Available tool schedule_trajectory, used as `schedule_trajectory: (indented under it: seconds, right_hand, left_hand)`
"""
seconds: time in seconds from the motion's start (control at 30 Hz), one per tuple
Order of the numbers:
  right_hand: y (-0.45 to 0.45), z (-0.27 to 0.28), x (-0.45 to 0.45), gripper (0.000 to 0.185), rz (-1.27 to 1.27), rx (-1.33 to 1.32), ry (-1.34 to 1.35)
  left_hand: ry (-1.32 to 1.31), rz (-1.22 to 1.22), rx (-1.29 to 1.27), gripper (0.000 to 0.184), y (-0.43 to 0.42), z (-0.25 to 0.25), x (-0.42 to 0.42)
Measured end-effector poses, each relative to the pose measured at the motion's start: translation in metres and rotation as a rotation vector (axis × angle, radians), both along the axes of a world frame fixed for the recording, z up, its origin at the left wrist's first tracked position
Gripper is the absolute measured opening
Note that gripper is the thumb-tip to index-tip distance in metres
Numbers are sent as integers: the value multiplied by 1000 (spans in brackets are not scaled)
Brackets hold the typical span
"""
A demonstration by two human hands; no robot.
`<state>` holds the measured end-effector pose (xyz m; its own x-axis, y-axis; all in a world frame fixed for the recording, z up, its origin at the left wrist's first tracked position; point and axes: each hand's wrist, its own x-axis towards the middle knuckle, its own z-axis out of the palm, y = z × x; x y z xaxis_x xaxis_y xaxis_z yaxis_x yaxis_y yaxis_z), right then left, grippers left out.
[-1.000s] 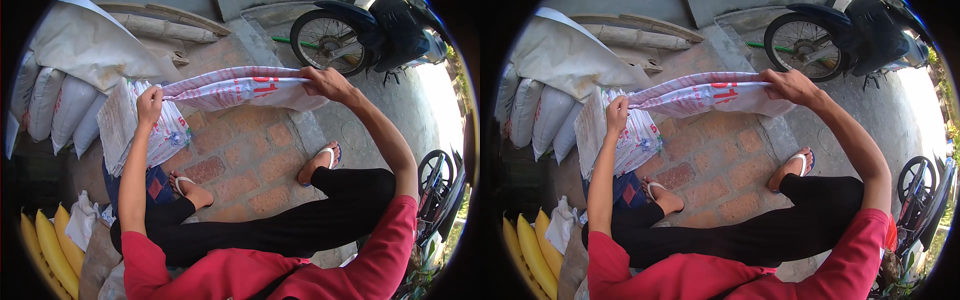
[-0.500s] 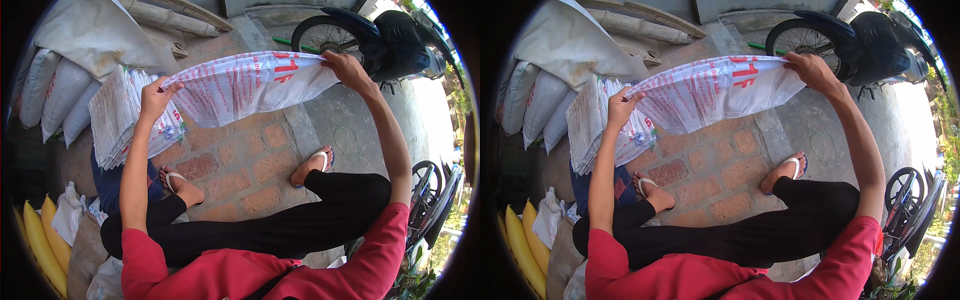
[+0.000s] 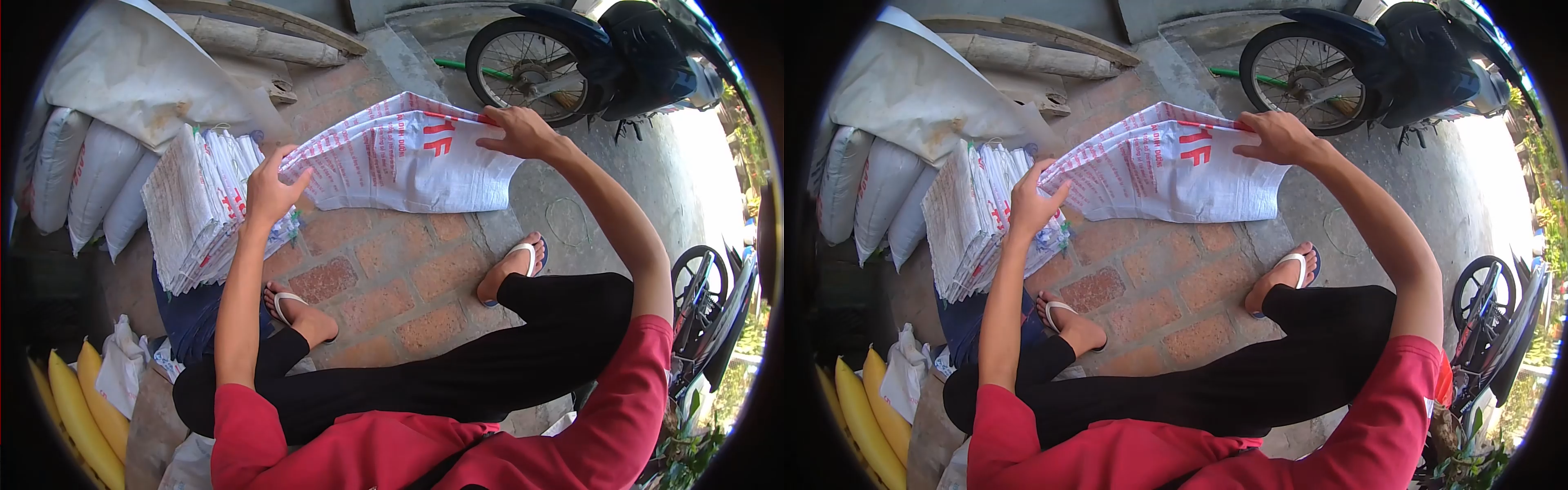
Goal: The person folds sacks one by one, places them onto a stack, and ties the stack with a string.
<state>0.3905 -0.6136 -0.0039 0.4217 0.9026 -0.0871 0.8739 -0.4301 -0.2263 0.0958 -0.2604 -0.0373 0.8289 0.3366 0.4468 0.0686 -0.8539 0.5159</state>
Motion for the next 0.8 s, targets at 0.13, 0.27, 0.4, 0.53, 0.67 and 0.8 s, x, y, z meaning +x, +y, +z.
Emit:
schedule_trajectory:
  seconds: [0.13,0.27,0.4,0.53,0.67,0.8]
  right_hand:
    - [21,-4,-8,27,46,14,-49]
    - [19,-9,5,23,130,1,-21]
    - [-14,-21,16,27,207,58,-16]
    - [-28,-12,15,32,195,40,-59]
    - [-34,15,7,34,205,89,-159]
    - [-38,26,-2,37,210,164,-246]
  left_hand:
    - [130,-13,84,28,-8,18,18]
    - [296,-42,176,21,10,26,22]
    - [302,-85,181,14,22,26,14]
    - [204,-177,327,9,35,18,10]
    - [165,-195,398,7,39,34,8]
    - [162,-229,471,8,33,50,-1]
